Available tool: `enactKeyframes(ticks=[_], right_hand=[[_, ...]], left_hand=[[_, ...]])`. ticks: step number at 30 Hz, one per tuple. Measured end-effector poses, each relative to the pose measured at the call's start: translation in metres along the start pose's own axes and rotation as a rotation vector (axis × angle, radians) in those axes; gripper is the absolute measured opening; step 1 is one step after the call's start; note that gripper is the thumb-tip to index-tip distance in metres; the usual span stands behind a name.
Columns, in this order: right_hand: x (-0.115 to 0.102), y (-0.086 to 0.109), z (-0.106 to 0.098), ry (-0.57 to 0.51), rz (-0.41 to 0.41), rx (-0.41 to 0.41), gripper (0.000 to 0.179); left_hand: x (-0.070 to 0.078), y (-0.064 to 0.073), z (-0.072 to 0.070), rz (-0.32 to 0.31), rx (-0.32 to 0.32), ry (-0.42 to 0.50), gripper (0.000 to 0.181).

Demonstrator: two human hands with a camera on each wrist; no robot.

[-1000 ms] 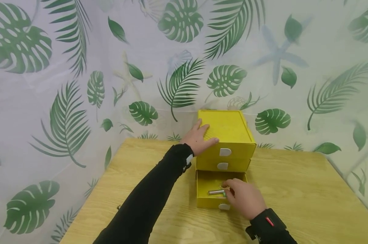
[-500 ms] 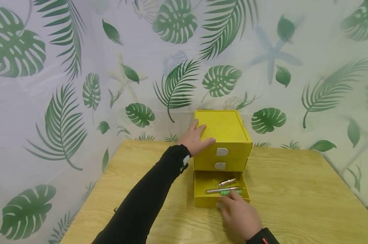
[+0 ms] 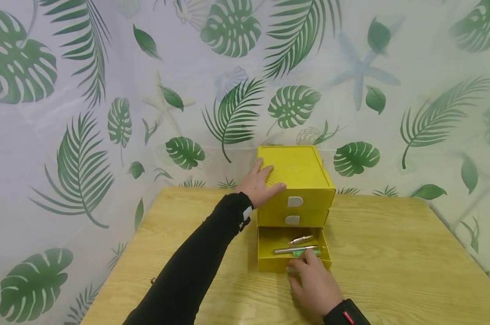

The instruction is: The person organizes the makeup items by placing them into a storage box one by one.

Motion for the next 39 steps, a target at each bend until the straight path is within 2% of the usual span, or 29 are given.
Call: enactKeyframes(ticks=[5, 14, 20, 27, 32, 39], right_hand=[[0.008, -0.007, 0.002, 0.017, -0.030, 0.043, 0.027], [0.021, -0.020, 0.006, 0.001, -0.046, 0.058, 0.027], [0.026, -0.030, 0.008, 0.013, -0.076, 0.083, 0.036], [0.038, -0.040, 0.017, 0.021, -0.055, 0.043, 0.045], [0.044, -0.045, 0.017, 0.014, -0.059, 0.049, 0.046], [0.048, -0.053, 0.017, -0.013, -0.082, 0.017, 0.050]], left_hand=[[0.000, 0.000, -0.001, 0.002, -0.006, -0.007, 0.077], [-0.001, 0.000, -0.001, -0.008, -0.011, -0.002, 0.076], [-0.002, -0.002, -0.002, -0.009, 0.001, -0.006, 0.076], [-0.001, 0.000, 0.002, -0.012, -0.002, -0.011, 0.078], [0.000, 0.001, 0.005, -0.011, -0.007, -0.003, 0.078], [-0.003, -0.003, 0.001, 0.012, -0.022, -0.006, 0.078]])
Point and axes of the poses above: each hand's wrist, its own y-axis away from the middle knuckle, its own z-axis out of the palm, x = y × z, the point moved 5 cm from there along -y, towards the middle knuckle, and after that the axes turned 10 degrees about -z, right-handed, at the moved point
